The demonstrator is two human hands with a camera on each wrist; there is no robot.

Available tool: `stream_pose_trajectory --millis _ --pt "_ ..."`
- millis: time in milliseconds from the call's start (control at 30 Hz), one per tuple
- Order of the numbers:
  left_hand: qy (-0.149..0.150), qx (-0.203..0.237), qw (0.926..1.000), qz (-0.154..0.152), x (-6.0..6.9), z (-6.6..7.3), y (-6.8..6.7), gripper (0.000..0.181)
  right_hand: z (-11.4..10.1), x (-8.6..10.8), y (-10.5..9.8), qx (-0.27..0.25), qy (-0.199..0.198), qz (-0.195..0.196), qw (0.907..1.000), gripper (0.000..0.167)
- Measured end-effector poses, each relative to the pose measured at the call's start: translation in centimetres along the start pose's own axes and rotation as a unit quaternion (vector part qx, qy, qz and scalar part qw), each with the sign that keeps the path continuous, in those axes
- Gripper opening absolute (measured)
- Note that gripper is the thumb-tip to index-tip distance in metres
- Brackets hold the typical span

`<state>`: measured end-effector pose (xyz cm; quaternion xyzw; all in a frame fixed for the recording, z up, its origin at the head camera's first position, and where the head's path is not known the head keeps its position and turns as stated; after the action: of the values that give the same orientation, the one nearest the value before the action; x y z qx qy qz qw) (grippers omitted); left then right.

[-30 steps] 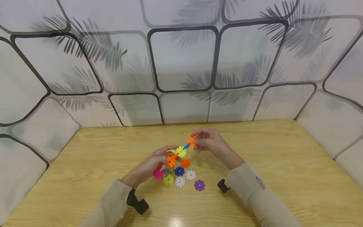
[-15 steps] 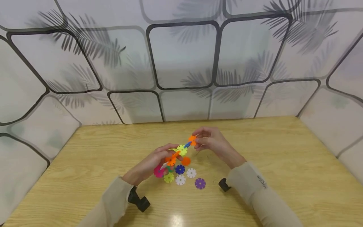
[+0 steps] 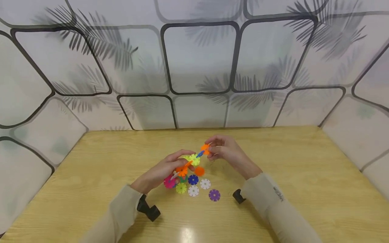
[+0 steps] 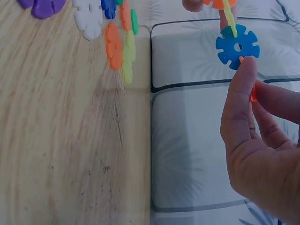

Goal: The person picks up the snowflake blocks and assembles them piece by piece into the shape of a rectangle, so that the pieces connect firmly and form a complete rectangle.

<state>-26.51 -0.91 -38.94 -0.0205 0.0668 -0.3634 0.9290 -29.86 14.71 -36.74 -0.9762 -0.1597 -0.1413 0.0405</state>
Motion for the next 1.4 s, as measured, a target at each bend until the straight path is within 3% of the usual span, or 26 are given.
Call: stream_pose_trajectory --millis 333,567,700,800,900,1033,1200,1400 --pt "-0.009 -0.035 0.9991 -0.024 -0.3 0.8 0.1 0.046 -0.7 -0.2 0.9 0.012 -0.012 -0.015 0.9997 0.024" --pt "-0.015 0.016 0.9995 -0.021 0.0 0.7 0.6 0.061 -0.8 -0.5 2.8 0.046 -0.016 -0.056 0.9973 0.024" --pt "-0.02 0.009 0.9997 -0.011 0.3 0.4 0.3 0.051 -0.8 -0.9 3.5 0.06 -0.012 -0.076 0.9952 0.026" --pt "-0.031 0.012 0.9994 0.01 0.5 -0.2 0.0 0.044 -0.5 -0.7 3.0 0.074 -0.002 -0.068 0.995 0.026" --pt "-0.038 0.025 0.9984 0.034 0.5 -0.3 -0.2 0.047 0.0 -0.5 2.4 0.097 0.009 -0.057 0.9936 0.028" --pt "-0.031 0.035 0.9974 0.055 0.8 -0.3 -0.4 0.052 1.3 -0.2 2.4 0.152 0.036 -0.062 0.9858 0.026" --pt "-0.007 0.051 0.9965 0.065 0.8 0.4 -0.7 0.037 2.4 0.5 2.8 0.216 0.064 -0.079 0.9712 0.017" --pt "-0.008 0.077 0.9915 0.104 1.2 -0.2 -1.2 0.03 3.5 1.9 3.1 0.264 0.078 -0.083 0.9578 0.011"
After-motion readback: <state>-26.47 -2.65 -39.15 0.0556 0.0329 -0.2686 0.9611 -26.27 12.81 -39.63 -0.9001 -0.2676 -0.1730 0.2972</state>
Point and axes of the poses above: each hand's wrist, its own x-axis away from the middle knuckle, its own y-axis out of the palm, z = x × y, the point moved 10 cm from there along -x, towards the middle knuckle, and after that the axes turned 15 degrees about y, right-handed, at the moved point
